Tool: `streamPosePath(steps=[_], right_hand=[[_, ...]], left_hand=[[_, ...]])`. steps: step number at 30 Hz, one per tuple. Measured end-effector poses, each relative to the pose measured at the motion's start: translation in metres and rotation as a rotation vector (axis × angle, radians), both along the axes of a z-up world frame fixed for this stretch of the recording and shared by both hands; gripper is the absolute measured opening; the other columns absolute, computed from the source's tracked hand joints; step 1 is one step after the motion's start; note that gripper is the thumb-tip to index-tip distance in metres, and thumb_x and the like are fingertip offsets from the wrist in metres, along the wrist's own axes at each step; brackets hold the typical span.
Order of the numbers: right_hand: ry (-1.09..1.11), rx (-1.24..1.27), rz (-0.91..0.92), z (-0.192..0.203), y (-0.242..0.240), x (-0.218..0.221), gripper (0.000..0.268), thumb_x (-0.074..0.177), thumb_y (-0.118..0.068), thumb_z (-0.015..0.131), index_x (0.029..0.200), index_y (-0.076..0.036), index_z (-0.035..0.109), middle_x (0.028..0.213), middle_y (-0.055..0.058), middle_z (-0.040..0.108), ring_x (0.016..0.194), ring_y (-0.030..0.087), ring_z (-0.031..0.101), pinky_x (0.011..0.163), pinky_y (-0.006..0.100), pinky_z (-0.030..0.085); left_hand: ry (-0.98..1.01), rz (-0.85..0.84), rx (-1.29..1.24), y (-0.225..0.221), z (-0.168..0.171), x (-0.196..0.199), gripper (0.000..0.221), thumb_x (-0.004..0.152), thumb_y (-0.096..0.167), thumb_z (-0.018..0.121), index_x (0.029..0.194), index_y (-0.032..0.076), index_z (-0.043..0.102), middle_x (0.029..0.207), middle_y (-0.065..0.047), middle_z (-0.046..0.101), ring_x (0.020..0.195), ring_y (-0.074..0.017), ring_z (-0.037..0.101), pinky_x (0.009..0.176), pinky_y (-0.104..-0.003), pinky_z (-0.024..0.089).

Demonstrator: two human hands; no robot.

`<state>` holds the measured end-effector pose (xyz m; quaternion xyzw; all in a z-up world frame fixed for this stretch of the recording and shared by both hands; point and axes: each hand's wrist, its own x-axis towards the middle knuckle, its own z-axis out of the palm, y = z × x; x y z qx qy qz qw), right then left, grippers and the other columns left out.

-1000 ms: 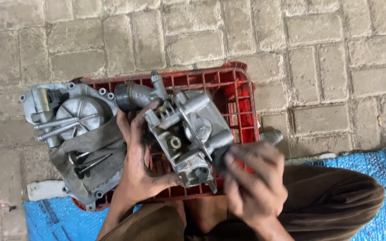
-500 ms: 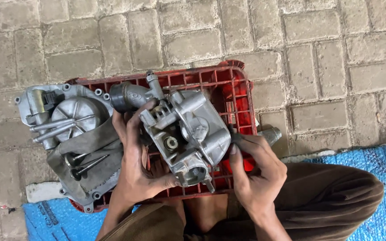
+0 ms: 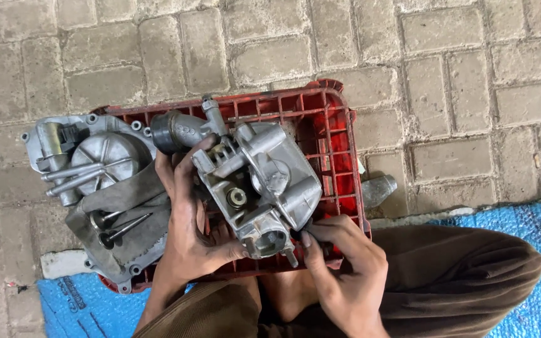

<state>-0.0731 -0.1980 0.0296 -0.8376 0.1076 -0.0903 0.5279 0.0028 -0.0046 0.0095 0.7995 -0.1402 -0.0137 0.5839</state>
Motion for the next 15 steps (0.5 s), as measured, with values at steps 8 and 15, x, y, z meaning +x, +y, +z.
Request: streamPosePath(steps=[8,15], right_hand=[[0.051,0.153,0.185,0.011,-0.015,0.004,0.003,0.075,0.0,0.072,0.075,0.003,0.07,0.08,0.006,0.071,0.069,0.015,0.063,0.069,0.024,0.051],[0.012,0.299,0.194,0.011,-0.019,0.002,0.012,0.084,-0.003,0.063,0.079,0.004,0.071,0.082,0.008,0.069,0.059,0.012,0.049,0.057,0.023,0.039]], left_hand=[[-0.03,-0.01,0.005,-0.001,0.001,0.002,0.119,0.057,0.062,0.076,0.154,0.009,0.03,0.155,-0.021,0.012,0.15,-0.0498,0.023,0.122,-0.066,0.031],[-0.028,0.016,0.006,0.001,0.002,0.003,0.119,0.057,0.06,0.078,0.152,0.006,0.031,0.151,-0.023,0.015,0.147,-0.0496,0.024,0.122,-0.063,0.028]])
